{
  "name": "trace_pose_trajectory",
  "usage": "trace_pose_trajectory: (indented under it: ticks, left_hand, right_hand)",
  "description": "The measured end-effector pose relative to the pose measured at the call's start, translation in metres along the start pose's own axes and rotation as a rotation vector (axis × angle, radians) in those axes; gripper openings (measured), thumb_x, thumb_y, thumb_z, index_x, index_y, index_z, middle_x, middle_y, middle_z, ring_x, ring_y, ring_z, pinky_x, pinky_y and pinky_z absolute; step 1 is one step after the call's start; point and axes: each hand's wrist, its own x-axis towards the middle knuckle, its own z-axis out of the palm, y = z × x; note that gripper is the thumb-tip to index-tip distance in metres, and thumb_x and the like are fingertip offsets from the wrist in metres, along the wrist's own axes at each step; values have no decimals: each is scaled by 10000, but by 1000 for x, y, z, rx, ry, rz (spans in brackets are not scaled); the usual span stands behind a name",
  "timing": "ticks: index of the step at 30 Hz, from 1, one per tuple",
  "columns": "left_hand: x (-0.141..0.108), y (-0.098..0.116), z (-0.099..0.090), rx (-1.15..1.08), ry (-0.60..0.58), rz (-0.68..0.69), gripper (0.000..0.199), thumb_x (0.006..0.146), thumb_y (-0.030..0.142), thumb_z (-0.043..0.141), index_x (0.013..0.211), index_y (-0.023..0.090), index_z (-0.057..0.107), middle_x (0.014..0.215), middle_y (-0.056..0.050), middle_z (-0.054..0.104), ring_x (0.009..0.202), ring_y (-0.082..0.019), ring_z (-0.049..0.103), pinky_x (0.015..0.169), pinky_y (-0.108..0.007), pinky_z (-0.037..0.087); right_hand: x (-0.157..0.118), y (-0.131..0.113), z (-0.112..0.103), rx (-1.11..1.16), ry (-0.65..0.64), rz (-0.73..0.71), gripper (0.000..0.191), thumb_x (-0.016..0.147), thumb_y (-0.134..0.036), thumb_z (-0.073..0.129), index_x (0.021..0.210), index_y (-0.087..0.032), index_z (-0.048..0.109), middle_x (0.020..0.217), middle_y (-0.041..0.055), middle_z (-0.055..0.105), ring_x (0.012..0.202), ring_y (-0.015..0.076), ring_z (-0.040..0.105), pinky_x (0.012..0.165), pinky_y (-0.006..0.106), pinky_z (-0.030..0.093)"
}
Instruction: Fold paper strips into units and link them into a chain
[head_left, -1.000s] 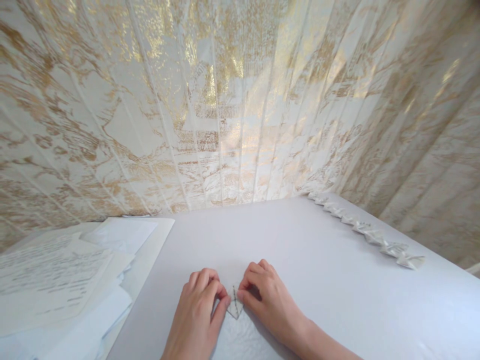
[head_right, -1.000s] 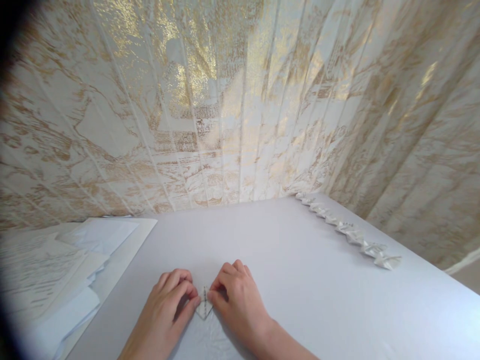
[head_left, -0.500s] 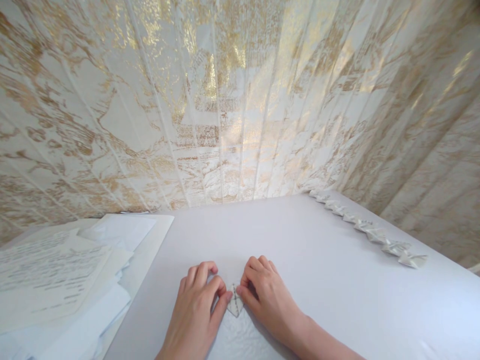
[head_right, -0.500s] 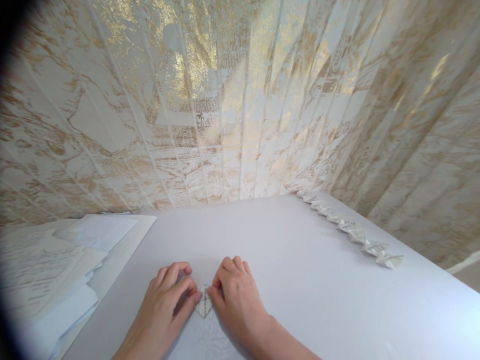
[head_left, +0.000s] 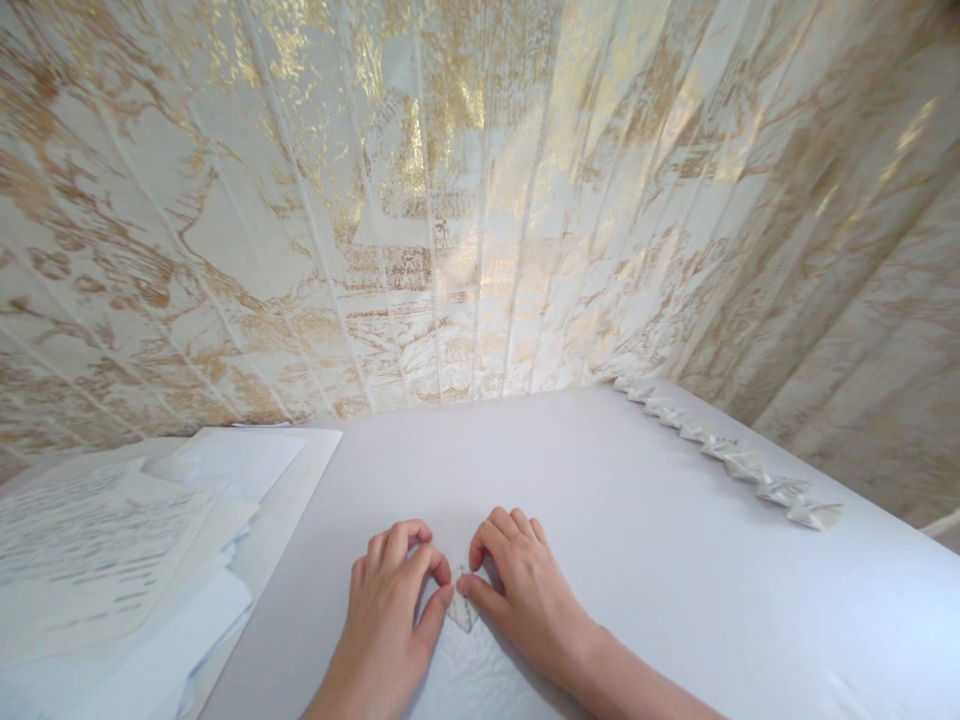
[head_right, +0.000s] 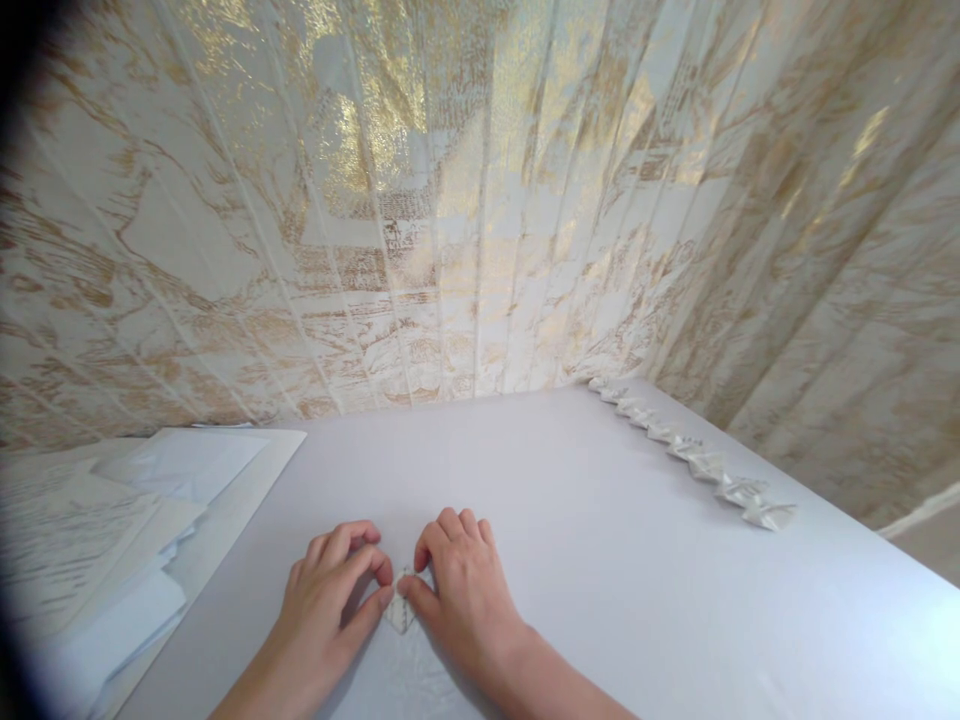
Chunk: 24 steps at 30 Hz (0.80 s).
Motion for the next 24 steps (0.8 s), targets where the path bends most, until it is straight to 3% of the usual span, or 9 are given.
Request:
trace_pose_trajectory:
  ticks: [7, 11, 13, 16, 19, 21, 22, 24]
  left_hand:
    - [-3, 2, 1, 3, 21, -18, 123, 823, 153, 519, 844, 244, 600, 1075, -41, 558, 1044, -273, 512, 838, -449, 432]
    - [-3, -1, 4, 5, 77, 79, 341, 852, 138, 483, 1137, 297, 582, 1178, -48, 563, 1110, -270, 501, 867, -448, 436]
    - [-3, -2, 4, 19, 50, 157, 422, 863, 113, 459, 1203, 341, 562, 1253, -43, 549, 1158, -269, 484, 888, -453, 433]
    - [-4, -1, -1, 53, 14, 226, 433, 839, 54, 439, 1113, 348, 602, 1273, -25, 559, 1206, -272, 451, 924, -468, 409]
    - [-5, 4, -7, 33, 44, 227, 368, 799, 31, 447, 998, 295, 608, 1183, -28, 602, 1177, -267, 455, 923, -450, 398]
    - [-5, 8, -12, -35, 38, 196, 276, 796, 56, 477, 934, 268, 585, 1087, -26, 620, 1090, -254, 489, 879, -414, 412]
    - [-4, 10, -14, -80, 24, 181, 216, 810, 84, 497, 906, 262, 572, 1038, -20, 623, 1042, -246, 503, 854, -396, 420]
    - [-3, 13, -18, -189, -20, 158, 105, 859, 156, 524, 871, 259, 544, 961, -5, 618, 970, -228, 518, 828, -371, 433]
  right_hand:
    - [-3, 4, -3, 55, -20, 1, 216, 771, -7, 609, 855, -200, 556, 909, -1, 601, 897, 199, 506, 816, 348, 365]
    - [-7, 6, -4, 99, -4, -16, 278, 752, 41, 570, 902, -192, 556, 947, 9, 603, 923, 201, 503, 838, 354, 374]
    - [-9, 7, -5, 150, 15, -33, 314, 753, 72, 541, 931, -186, 556, 964, 17, 603, 940, 198, 504, 851, 347, 383]
    - [-11, 8, -7, 207, 40, -41, 315, 792, 88, 495, 935, -183, 568, 950, 20, 605, 941, 190, 511, 860, 337, 397]
    - [-12, 5, -10, 207, 7, -53, 203, 848, -6, 566, 890, -199, 614, 940, 16, 604, 947, 198, 519, 869, 349, 401]
    - [-13, 2, -9, 208, -20, -69, 144, 796, -116, 715, 872, -208, 635, 966, 18, 601, 964, 215, 520, 871, 358, 407]
    - [-14, 0, -8, 216, -27, -80, 203, 739, -144, 778, 867, -208, 634, 974, 19, 600, 965, 222, 522, 865, 356, 413]
    - [-15, -2, -4, 262, -16, -95, 284, 673, -97, 800, 849, -203, 604, 949, 11, 606, 929, 210, 536, 825, 324, 428]
